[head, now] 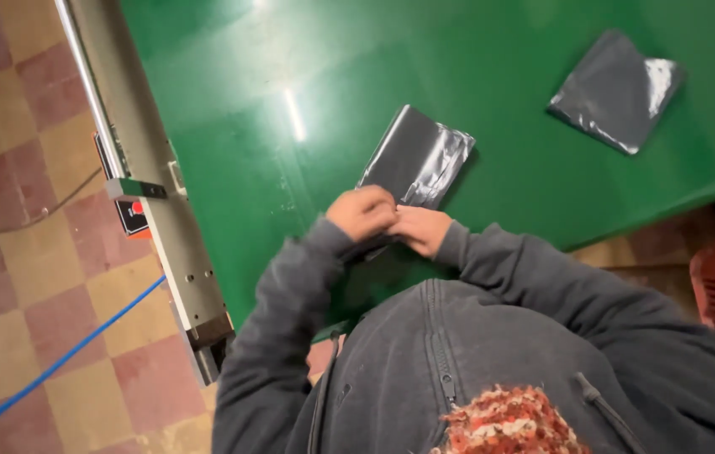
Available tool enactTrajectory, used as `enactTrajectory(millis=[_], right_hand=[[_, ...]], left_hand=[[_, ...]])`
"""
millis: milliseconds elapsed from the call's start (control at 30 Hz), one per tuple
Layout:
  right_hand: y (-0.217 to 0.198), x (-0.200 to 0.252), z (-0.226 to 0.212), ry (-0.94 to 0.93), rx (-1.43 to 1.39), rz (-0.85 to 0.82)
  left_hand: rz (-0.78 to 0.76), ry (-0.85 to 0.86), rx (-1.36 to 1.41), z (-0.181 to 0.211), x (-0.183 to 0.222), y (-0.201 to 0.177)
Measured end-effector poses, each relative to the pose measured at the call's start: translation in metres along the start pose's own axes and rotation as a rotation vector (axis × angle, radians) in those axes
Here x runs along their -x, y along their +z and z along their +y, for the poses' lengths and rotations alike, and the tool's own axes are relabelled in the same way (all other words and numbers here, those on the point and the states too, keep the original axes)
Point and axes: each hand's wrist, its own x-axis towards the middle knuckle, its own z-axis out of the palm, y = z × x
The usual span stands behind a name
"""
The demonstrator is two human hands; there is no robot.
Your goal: Folding plastic bags from a conveyor belt and placing them into a basket.
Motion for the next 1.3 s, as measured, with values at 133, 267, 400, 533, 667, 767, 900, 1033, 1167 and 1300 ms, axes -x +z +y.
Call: enactTrajectory(millis=[133, 267, 400, 533, 667, 767, 900, 1033, 1167, 1300], right_hand=[[0.034, 0.050, 0.042, 0.413, -0.533, 0.279], [0.039, 0.046, 0.075, 0.774, -1.141, 0.754], [0.048, 0.044, 0.081, 0.960, -1.340, 0.805], [0.013, 0.054, 0.062, 1.043, -1.093, 0.809], [-0.068, 0.098, 0.061, 0.854, -0.356, 1.089], [-0.152, 0.116, 0.075, 0.614, -0.380, 1.212], [-0.229, 0.142, 0.106, 0.742, -0.136, 1.204], [-0.233, 0.180, 0.169, 0.927, -0.062, 1.139], [-0.230, 0.192, 0.180, 1.190, 0.063, 0.913], [-0.289, 0.160, 0.125, 1.265, 0.237, 0.731]], left_hand=[[-0.069, -0.483, 0.749, -0.074, -0.055, 0.012], [-0.090, -0.389, 0.098, -0.103, -0.082, 0.009], [0.352, -0.447, -0.177, -0.015, -0.081, 0.011], [0.531, -0.172, -0.318, 0.012, -0.093, 0.030], [0.522, 0.178, -0.019, 0.087, -0.125, 0.037], [0.576, -0.068, 0.139, 0.129, -0.201, 0.065], [0.599, -0.119, 0.122, 0.139, -0.306, 0.108], [0.510, -0.293, -0.055, 0.125, -0.364, 0.150], [0.430, -0.419, -0.393, 0.118, -0.374, 0.173], [0.480, -0.381, -0.549, 0.103, -0.376, 0.162]])
